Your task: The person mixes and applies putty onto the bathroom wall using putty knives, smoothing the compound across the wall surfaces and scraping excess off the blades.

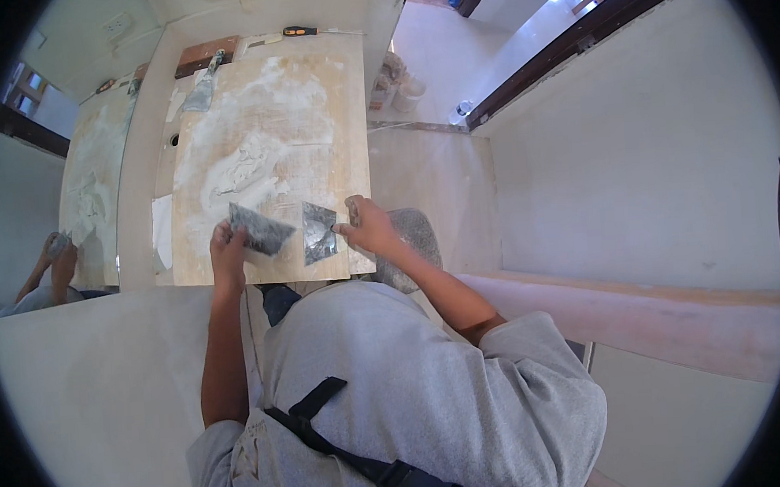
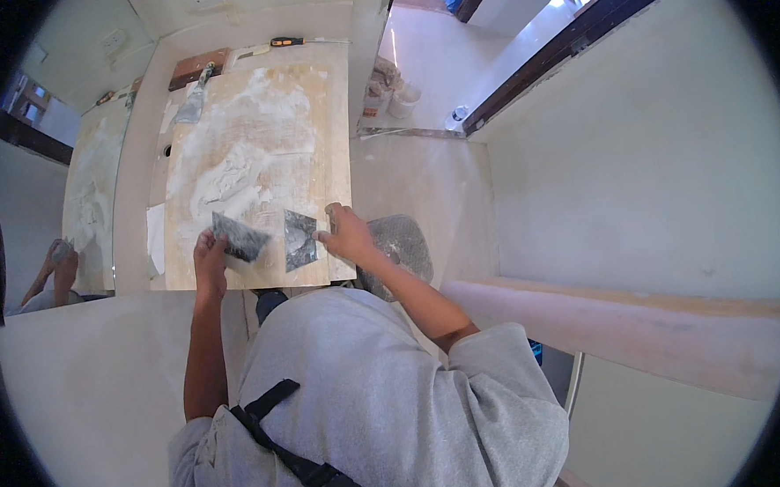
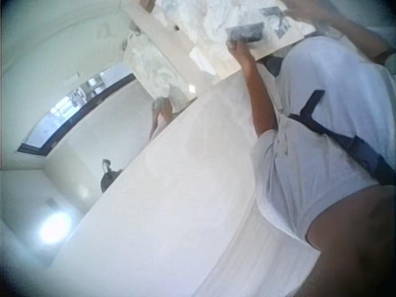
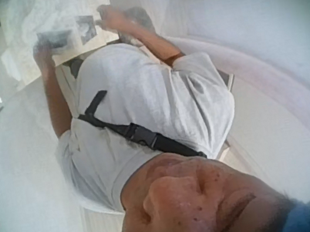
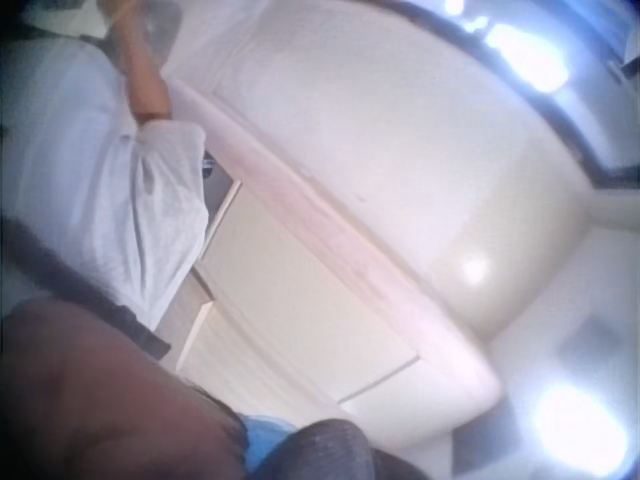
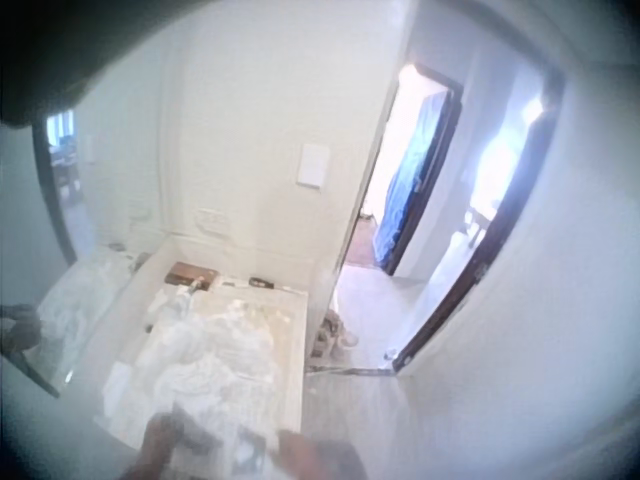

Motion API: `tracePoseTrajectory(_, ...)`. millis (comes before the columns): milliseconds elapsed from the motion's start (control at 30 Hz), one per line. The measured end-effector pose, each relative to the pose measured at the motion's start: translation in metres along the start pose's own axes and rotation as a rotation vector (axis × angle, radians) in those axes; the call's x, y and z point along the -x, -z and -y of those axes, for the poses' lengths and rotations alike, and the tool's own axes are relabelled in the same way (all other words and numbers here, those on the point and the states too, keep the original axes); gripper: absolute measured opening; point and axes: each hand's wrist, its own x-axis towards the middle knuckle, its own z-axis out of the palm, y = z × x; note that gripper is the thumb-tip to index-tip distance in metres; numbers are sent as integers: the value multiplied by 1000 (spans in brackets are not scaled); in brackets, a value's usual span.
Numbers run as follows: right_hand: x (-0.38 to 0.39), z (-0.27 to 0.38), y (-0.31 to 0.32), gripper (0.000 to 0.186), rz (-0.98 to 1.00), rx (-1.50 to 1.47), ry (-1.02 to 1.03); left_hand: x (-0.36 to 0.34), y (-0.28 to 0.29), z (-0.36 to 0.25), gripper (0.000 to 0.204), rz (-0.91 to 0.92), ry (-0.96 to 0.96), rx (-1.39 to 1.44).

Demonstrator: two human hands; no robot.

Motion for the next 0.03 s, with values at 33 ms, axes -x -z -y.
tracePoseTrajectory(33, 0, -1, -5, 69, 8, 20, -34, 3, 1, 14, 44, -54, -51, -114)
